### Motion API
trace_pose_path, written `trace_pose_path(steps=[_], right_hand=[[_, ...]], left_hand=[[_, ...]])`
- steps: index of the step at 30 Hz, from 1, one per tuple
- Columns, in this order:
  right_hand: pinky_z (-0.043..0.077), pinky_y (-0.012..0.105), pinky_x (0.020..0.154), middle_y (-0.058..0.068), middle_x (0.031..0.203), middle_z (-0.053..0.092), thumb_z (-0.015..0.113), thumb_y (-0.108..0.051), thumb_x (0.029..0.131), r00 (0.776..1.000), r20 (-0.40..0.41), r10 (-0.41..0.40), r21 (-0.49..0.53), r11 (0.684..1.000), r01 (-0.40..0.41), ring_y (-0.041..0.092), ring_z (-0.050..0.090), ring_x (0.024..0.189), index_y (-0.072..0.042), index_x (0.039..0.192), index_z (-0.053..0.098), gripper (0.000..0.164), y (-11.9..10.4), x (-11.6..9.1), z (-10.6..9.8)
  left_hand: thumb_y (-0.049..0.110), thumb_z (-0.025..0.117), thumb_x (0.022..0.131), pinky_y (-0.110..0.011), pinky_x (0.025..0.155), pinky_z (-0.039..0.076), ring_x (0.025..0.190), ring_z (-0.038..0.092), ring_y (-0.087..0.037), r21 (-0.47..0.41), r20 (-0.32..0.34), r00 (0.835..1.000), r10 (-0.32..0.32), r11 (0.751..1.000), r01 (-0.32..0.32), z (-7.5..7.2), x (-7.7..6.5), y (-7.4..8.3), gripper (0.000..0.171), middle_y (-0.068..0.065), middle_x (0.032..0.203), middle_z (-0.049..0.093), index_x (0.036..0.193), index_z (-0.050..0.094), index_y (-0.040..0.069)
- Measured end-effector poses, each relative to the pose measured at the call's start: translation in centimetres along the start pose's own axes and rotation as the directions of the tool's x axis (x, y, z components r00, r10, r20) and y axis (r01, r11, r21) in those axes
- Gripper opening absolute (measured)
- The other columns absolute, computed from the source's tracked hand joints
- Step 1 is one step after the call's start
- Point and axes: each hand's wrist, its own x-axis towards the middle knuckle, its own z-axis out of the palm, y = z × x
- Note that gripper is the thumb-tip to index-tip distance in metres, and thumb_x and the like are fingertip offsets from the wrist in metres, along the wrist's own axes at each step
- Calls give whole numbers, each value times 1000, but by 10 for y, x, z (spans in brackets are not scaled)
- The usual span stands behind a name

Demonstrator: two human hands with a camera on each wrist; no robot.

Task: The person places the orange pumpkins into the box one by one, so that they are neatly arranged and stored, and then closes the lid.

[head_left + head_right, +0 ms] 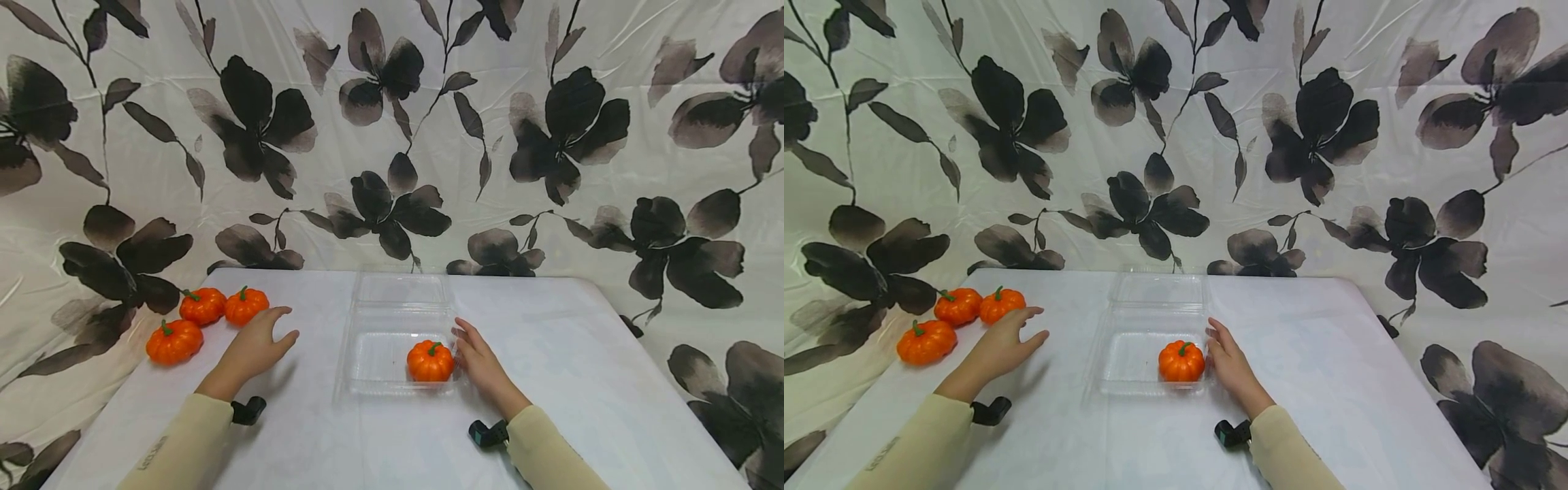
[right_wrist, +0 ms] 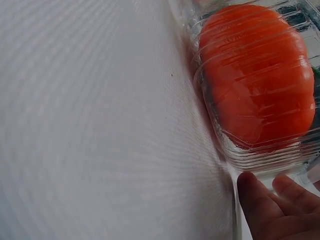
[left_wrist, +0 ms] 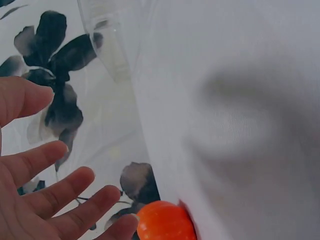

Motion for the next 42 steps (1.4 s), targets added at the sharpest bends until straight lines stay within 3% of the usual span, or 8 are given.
trace_pose_path(steps=[6, 27, 42], right_hand=[[36, 55, 110, 15, 155, 34, 35, -22, 105, 1000, 2, 3, 20, 1000, -3, 38, 35, 141, -18, 153, 24, 50, 1, 0, 1], [36, 56, 110, 16, 155, 34, 34, -23, 105, 1000, 13, 2, 13, 1000, -2, 39, 35, 141, -19, 153, 24, 49, 0, -1, 0], [38, 55, 108, 17, 155, 35, 35, -23, 105, 1000, 4, -1, -9, 1000, 2, 40, 38, 139, -18, 153, 24, 50, 1, 0, 0]], left_hand=[[39, 57, 93, -65, 102, 38, 131, 40, -47, 21, 4, 998, -59, 998, 59, -5, 0, -12, 65, -29, 144, 40, 142, 40, 1], [34, 60, 91, -74, 101, 30, 126, 32, -56, 123, -106, 986, -126, 983, 138, -20, -1, -47, 65, -36, 140, 35, 139, 41, -5], [33, 59, 91, -75, 101, 27, 125, 28, -58, 119, -135, 976, -169, 975, 185, -28, -4, -70, 69, -39, 140, 30, 140, 37, -8]])
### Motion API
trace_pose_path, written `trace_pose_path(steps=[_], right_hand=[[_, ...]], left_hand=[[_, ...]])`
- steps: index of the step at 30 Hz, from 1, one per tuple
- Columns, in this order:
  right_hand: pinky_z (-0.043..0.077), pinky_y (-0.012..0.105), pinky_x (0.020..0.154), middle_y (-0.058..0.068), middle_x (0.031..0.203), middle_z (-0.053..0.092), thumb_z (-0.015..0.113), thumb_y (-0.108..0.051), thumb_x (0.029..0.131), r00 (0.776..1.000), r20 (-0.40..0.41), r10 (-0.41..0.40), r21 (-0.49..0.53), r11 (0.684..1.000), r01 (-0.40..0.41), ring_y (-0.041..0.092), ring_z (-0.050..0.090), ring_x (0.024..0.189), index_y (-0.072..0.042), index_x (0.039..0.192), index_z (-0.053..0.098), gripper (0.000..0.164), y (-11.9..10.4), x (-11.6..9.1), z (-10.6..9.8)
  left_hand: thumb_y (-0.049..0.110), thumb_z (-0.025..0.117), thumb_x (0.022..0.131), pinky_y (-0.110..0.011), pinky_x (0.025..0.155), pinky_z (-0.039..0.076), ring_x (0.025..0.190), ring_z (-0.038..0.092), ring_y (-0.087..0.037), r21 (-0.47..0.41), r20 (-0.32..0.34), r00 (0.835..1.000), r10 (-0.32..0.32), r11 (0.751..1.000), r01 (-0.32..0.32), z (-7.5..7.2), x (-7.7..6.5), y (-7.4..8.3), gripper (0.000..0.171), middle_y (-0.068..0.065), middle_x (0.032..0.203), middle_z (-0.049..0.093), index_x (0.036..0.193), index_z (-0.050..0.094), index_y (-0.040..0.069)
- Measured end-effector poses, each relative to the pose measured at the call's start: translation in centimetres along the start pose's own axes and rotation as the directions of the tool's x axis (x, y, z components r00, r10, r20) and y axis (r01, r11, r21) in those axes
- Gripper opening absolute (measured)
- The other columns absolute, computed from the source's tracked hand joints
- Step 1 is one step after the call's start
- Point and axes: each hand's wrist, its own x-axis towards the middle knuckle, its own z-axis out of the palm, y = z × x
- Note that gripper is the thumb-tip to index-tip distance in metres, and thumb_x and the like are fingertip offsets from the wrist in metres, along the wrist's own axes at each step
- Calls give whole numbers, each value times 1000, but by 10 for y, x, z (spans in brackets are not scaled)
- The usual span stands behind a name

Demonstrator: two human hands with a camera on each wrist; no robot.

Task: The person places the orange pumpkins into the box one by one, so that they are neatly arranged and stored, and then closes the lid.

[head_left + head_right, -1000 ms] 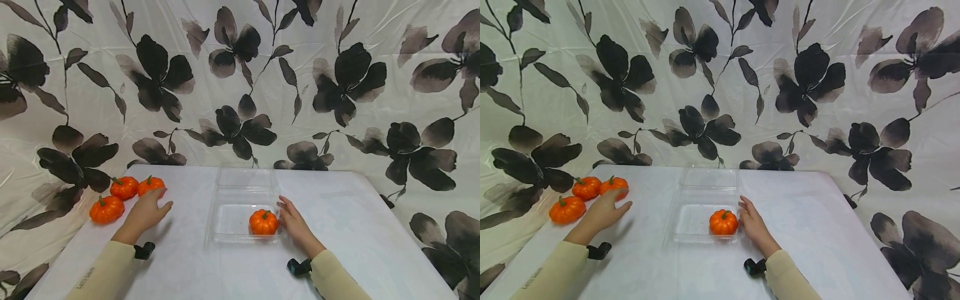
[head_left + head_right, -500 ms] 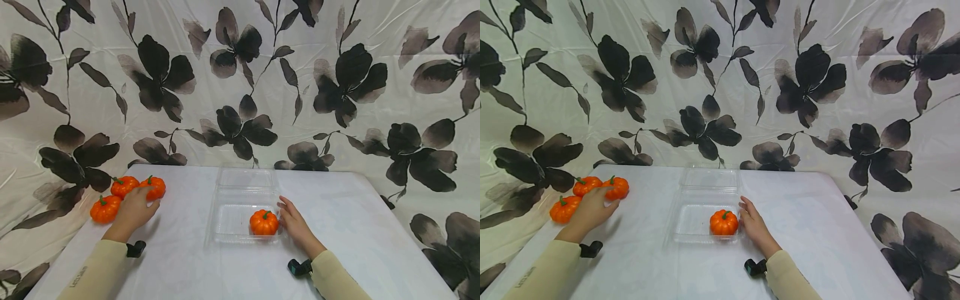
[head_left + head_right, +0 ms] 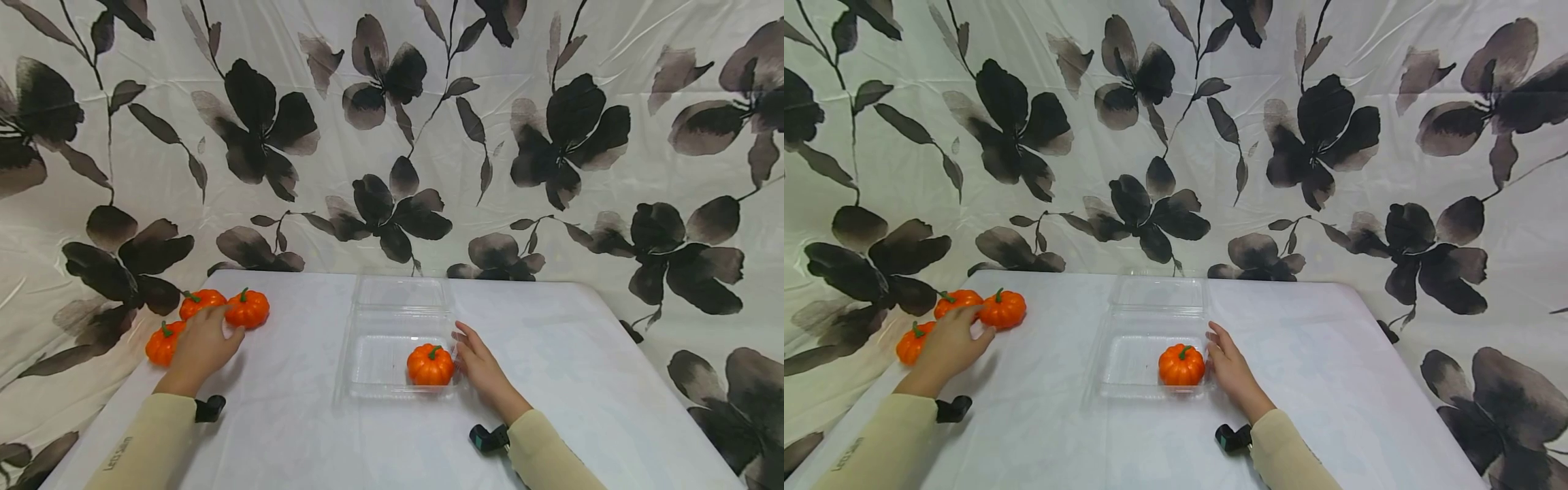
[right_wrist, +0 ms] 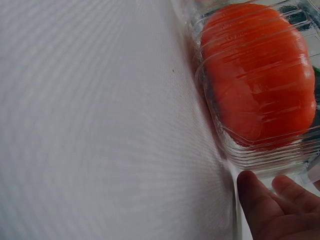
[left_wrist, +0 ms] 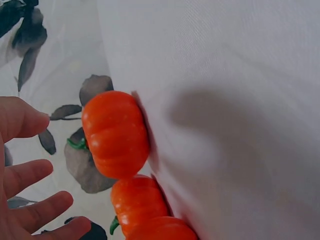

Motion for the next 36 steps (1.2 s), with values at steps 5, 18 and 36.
trace_pose_path(steps=[5, 18, 36], right_hand=[[38, 55, 108, 18, 154, 35, 35, -21, 105, 1000, 0, -8, -5, 1000, 8, 41, 38, 139, -17, 153, 24, 50, 0, 1, 0], [39, 55, 108, 17, 154, 35, 35, -23, 105, 1000, -8, 3, 5, 1000, -3, 39, 39, 139, -18, 153, 25, 50, 2, 2, 0], [39, 54, 108, 17, 155, 35, 35, -22, 105, 1000, -4, -2, 2, 1000, 2, 39, 38, 139, -19, 153, 24, 49, 0, 1, 0]], left_hand=[[32, 58, 91, -76, 100, 25, 125, 28, -58, -14, -17, 1000, -20, 1000, 20, -2, 0, -5, 68, -39, 140, 30, 141, 35, -8], [32, 57, 92, -78, 98, 24, 127, 22, -61, -37, -26, 993, -116, 993, 115, -3, 5, -25, 71, -42, 141, 21, 142, 32, -10], [25, 58, 89, -74, 100, 22, 124, 23, -60, -63, -127, 975, -180, 983, 173, -5, 3, -39, 68, -42, 137, 24, 139, 32, -12]])
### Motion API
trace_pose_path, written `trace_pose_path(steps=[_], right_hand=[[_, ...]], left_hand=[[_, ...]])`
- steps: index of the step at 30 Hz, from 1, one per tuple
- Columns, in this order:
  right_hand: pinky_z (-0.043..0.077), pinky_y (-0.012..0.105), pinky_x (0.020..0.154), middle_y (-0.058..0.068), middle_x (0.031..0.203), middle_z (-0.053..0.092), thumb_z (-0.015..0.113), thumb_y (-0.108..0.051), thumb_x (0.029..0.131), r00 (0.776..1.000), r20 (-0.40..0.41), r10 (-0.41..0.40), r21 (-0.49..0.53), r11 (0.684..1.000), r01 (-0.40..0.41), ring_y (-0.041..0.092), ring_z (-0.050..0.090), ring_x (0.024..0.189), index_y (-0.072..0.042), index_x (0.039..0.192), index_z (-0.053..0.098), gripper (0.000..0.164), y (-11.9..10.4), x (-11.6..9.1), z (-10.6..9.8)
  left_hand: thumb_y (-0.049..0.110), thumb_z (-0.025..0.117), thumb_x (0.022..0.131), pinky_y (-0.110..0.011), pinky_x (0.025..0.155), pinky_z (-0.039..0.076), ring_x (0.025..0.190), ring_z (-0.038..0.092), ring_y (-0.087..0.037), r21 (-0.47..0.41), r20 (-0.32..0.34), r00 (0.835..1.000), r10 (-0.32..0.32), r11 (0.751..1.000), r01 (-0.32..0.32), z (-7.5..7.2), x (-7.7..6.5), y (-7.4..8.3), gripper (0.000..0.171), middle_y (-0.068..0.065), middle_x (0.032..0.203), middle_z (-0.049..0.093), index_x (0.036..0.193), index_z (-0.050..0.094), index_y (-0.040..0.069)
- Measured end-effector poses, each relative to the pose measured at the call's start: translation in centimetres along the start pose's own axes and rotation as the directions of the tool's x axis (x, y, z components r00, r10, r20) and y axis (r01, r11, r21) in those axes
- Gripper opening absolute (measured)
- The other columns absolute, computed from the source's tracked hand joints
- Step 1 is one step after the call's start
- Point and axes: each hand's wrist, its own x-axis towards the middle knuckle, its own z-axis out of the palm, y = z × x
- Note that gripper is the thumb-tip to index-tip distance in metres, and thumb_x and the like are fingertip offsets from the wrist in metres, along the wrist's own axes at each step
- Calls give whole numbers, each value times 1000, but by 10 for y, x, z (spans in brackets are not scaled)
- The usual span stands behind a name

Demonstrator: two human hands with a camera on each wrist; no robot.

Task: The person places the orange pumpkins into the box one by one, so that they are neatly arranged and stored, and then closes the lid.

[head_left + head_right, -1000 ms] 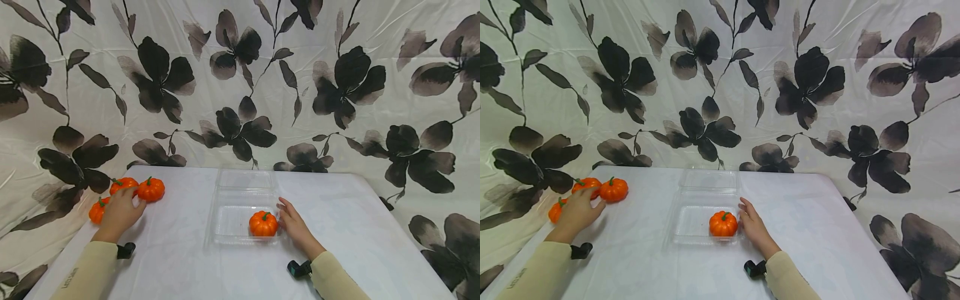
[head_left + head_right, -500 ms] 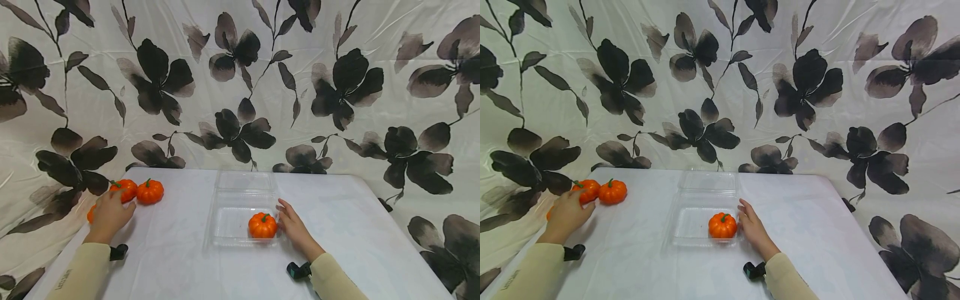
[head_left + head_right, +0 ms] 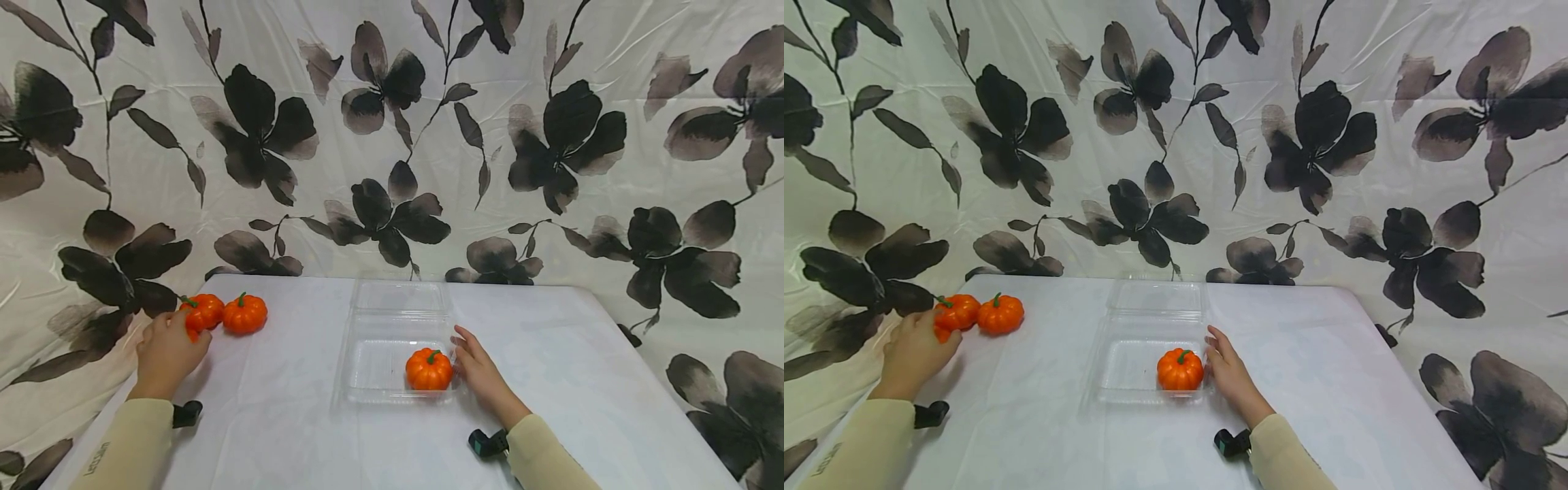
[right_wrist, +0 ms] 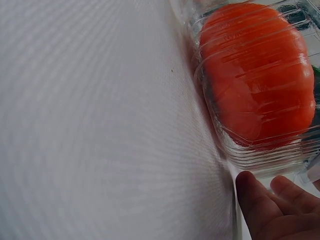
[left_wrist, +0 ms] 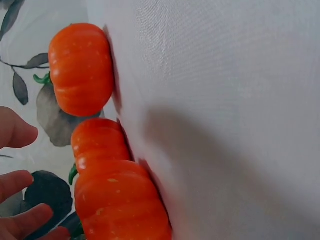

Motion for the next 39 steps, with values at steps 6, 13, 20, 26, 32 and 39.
trace_pose_path(steps=[6, 13, 20, 26, 32, 39], right_hand=[[38, 55, 108, 17, 155, 35, 35, -22, 105, 1000, -2, 2, -4, 1000, -3, 40, 38, 139, -19, 153, 24, 50, 0, -1, 0], [39, 54, 107, 20, 154, 35, 35, -20, 105, 1000, 2, -16, -1, 1000, 16, 41, 38, 139, -17, 153, 24, 50, 2, -2, -1], [40, 53, 107, 17, 154, 36, 36, -22, 105, 1000, -8, -3, -2, 1000, 3, 39, 39, 139, -19, 153, 25, 49, 1, -1, 0], [39, 54, 108, 16, 154, 35, 36, -23, 105, 1000, -4, 3, -9, 1000, -3, 39, 38, 139, -20, 153, 25, 49, 2, 0, 0], [39, 54, 107, 17, 154, 36, 36, -23, 105, 1000, -6, 2, -11, 1000, -2, 39, 39, 139, -20, 153, 25, 50, 3, 0, 0], [40, 53, 107, 16, 154, 37, 36, -22, 105, 1000, -9, 1, -8, 1000, -1, 39, 41, 137, -19, 153, 25, 50, 3, 1, 0]], left_hand=[[24, 59, 88, -74, 101, 22, 126, 22, -61, -12, -45, 999, -16, 1000, 16, 1, 2, -5, 73, -43, 138, 22, 143, 27, -12], [25, 60, 88, -74, 103, 21, 129, 20, -61, -33, -17, 995, -95, 995, 94, -2, 5, -9, 78, -44, 142, 18, 146, 21, -10], [27, 59, 87, -73, 103, 23, 128, 21, -59, -77, 15, 991, -133, 988, 134, -3, 5, -16, 79, -43, 141, 21, 146, 21, -9], [29, 57, 87, -72, 104, 28, 127, 23, -59, -115, 57, 983, -175, 977, 181, -3, 6, -21, 82, -43, 142, 20, 148, 17, -9], [30, 58, 87, -71, 104, 30, 127, 24, -58, -143, 77, 976, -206, 966, 215, 0, 13, -27, 85, -43, 142, 20, 148, 14, -9], [35, 63, 86, -69, 106, 29, 129, 23, -57, -169, 108, 966, -235, 953, 251, 3, 17, -35, 92, -42, 142, 21, 148, 12, -10]])
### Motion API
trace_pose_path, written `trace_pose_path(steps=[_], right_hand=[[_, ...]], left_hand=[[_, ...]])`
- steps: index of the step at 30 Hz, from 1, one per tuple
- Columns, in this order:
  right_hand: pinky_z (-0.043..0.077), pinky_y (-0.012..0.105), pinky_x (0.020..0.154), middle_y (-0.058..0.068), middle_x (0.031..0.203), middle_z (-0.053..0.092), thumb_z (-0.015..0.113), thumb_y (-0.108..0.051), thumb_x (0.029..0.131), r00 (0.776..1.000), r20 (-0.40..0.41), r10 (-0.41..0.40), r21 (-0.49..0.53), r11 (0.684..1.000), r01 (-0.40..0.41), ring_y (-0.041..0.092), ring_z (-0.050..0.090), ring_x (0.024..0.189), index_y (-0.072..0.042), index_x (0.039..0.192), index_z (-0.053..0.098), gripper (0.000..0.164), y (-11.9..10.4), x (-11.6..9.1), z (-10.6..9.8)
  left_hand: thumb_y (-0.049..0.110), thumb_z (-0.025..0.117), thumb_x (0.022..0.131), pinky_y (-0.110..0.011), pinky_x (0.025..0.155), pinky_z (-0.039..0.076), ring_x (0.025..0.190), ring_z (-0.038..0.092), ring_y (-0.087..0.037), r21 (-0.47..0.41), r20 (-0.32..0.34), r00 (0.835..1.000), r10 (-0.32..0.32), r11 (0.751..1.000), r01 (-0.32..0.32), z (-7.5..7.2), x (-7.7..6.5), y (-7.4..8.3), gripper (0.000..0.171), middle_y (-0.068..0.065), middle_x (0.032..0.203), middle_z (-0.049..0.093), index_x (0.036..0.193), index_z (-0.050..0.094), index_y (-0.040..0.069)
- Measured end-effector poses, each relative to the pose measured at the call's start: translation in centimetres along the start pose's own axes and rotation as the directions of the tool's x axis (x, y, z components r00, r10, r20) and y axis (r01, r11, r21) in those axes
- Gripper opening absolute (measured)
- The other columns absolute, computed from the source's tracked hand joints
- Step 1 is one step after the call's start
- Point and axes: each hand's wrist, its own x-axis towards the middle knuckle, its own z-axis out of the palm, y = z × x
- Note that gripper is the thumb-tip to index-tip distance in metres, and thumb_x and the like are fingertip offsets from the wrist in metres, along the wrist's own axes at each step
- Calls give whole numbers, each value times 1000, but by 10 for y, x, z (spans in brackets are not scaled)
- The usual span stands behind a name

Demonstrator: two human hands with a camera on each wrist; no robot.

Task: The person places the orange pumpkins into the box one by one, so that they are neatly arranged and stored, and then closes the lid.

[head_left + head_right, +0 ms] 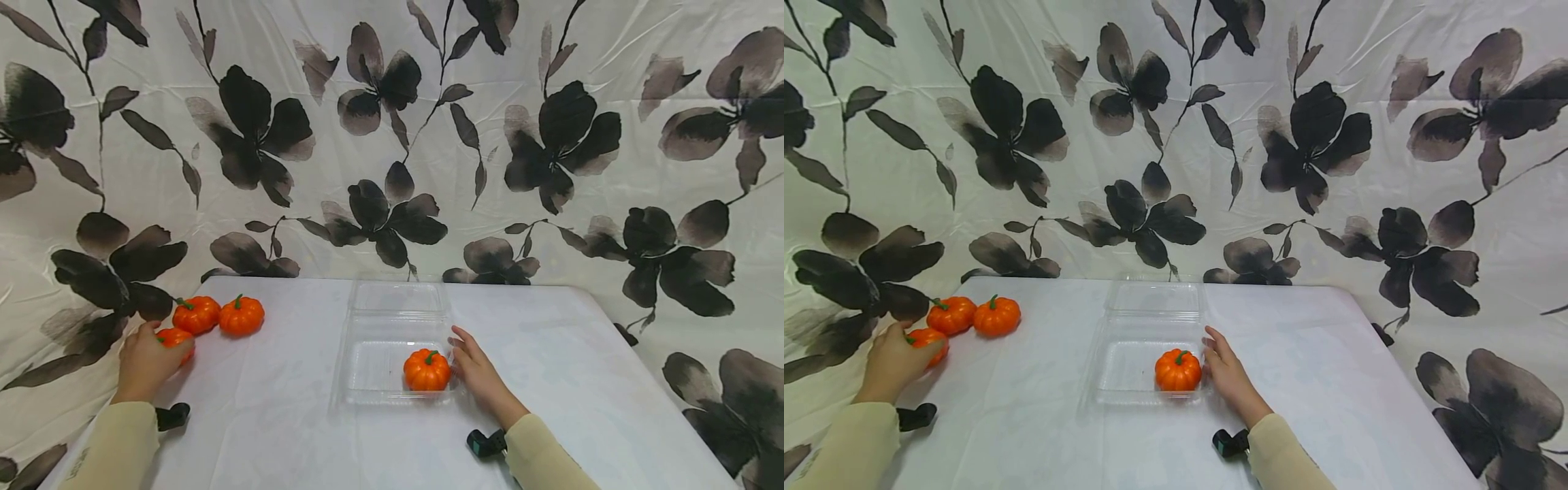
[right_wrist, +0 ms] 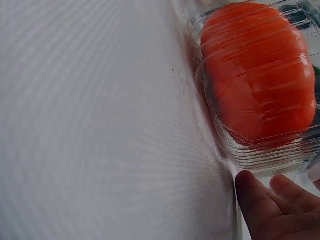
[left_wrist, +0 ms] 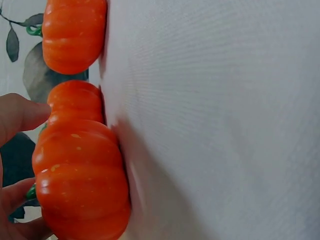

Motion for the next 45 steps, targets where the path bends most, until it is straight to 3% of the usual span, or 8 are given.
trace_pose_path(steps=[17, 24, 30, 34, 45], right_hand=[[39, 53, 107, 17, 154, 35, 37, -24, 105, 1000, 15, 9, 4, 1000, -9, 40, 37, 139, -19, 153, 24, 50, -2, -3, 0], [41, 52, 106, 16, 154, 37, 36, -24, 105, 999, -14, 37, -21, 999, -37, 39, 39, 138, -21, 153, 25, 50, 2, -9, -1], [40, 51, 107, 16, 154, 36, 36, -25, 105, 1000, 5, 22, -4, 1000, -22, 39, 39, 138, -21, 153, 24, 50, -3, -3, 3], [40, 50, 107, 16, 154, 35, 38, -25, 105, 1000, 10, 14, 10, 1000, -14, 39, 39, 139, -21, 153, 24, 50, -4, -3, 3], [43, 52, 106, 17, 155, 35, 39, -25, 105, 1000, 16, 13, 11, 1000, -14, 39, 39, 138, -19, 153, 23, 52, -4, -4, 1]], left_hand=[[28, 68, 83, -67, 110, 24, 131, 22, -58, -52, 20, 1000, -8, 999, 9, 0, 2, -8, 102, -42, 145, 17, 148, 1, -11], [30, 70, 82, -67, 107, 29, 125, 26, -57, -32, 26, 1000, 8, 999, -7, 5, -6, -7, 97, -43, 136, 23, 142, 11, -19], [32, 71, 82, -67, 107, 30, 123, 27, -56, -10, 2, 1000, 22, 1000, -22, -4, -7, -7, 97, -43, 134, 24, 141, 14, -20], [36, 70, 81, -68, 106, 30, 122, 28, -56, 13, 10, 999, 53, 999, -53, -5, -6, -2, 99, -43, 134, 24, 142, 15, -20], [35, 71, 81, -68, 105, 31, 125, 27, -58, -18, 56, 997, 52, 999, -51, -7, -16, 15, 100, -43, 138, 20, 144, 13, -17]])
